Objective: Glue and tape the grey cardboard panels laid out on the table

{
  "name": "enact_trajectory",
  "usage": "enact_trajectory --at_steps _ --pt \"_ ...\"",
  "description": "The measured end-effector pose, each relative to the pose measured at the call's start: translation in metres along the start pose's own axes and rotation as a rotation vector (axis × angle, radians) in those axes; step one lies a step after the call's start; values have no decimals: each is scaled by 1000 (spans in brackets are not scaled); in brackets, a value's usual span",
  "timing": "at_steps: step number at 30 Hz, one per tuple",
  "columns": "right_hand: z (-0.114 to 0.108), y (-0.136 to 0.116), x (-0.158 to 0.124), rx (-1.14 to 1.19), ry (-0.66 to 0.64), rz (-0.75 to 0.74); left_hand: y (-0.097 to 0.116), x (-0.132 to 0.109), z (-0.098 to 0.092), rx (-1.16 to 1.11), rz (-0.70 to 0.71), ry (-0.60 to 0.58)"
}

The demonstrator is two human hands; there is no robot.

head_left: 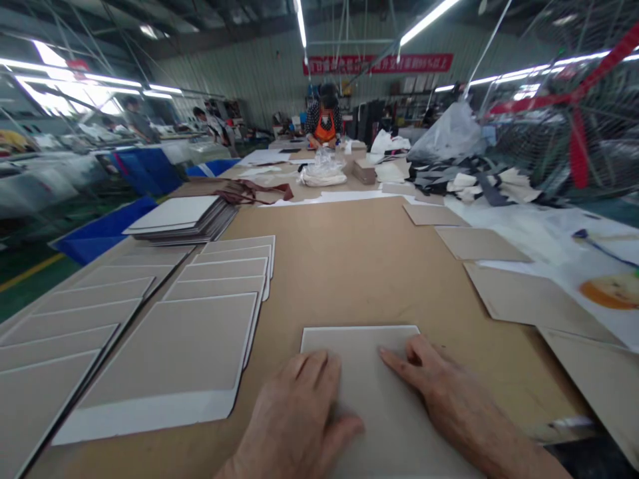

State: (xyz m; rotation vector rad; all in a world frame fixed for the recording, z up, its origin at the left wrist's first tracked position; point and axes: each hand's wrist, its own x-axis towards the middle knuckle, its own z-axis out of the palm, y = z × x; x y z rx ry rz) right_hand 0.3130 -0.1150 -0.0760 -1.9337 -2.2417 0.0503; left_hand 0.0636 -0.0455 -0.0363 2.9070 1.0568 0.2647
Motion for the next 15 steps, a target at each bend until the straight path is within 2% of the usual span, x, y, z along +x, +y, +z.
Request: enact_trajectory --at_steps 4,9,12,15 --pt "-5 24 -12 38 -1 77 16 -10 -3 31 -48 -95" --pt "-13 57 -8 286 98 257 11 -23 11 -4 -84 -21" --pt "-16 57 9 419 120 350 9 -26 18 -28 -119 33" --pt "-17 50 22 479 86 318 10 -28 21 -51 -125 57"
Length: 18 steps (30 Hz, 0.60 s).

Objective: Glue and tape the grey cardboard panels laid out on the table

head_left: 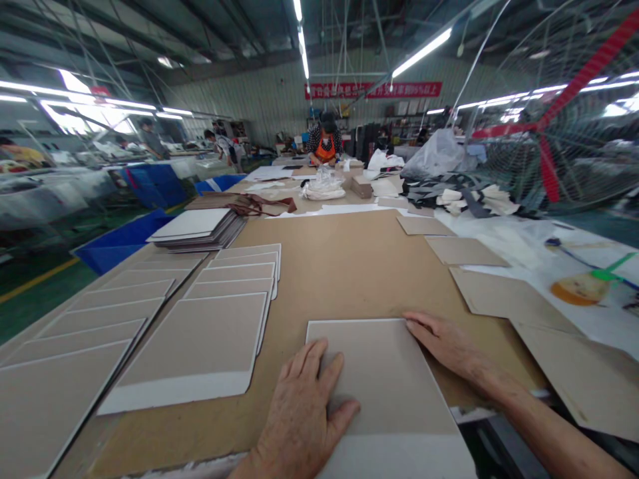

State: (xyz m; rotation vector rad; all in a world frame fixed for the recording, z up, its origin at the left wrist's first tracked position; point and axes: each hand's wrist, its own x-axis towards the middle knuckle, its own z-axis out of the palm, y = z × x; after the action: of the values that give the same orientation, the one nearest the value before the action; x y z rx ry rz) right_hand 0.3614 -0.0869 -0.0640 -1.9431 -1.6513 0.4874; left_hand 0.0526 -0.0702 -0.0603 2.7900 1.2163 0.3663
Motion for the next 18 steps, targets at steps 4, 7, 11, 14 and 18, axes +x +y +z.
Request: enact_trajectory --at_steps 4,7,11,14,18 --pt "2 -4 1 41 1 6 0 -2 1 -23 9 30" --pt "3 -3 1 103 62 20 -1 -2 3 -46 9 49" --pt "-2 -15 4 362 149 88 -5 -3 9 -126 16 88" --pt "-15 -36 -1 695 95 151 -6 -10 9 -253 -26 201" --pt "-34 -44 -14 798 103 205 0 -25 -7 -696 -168 367"
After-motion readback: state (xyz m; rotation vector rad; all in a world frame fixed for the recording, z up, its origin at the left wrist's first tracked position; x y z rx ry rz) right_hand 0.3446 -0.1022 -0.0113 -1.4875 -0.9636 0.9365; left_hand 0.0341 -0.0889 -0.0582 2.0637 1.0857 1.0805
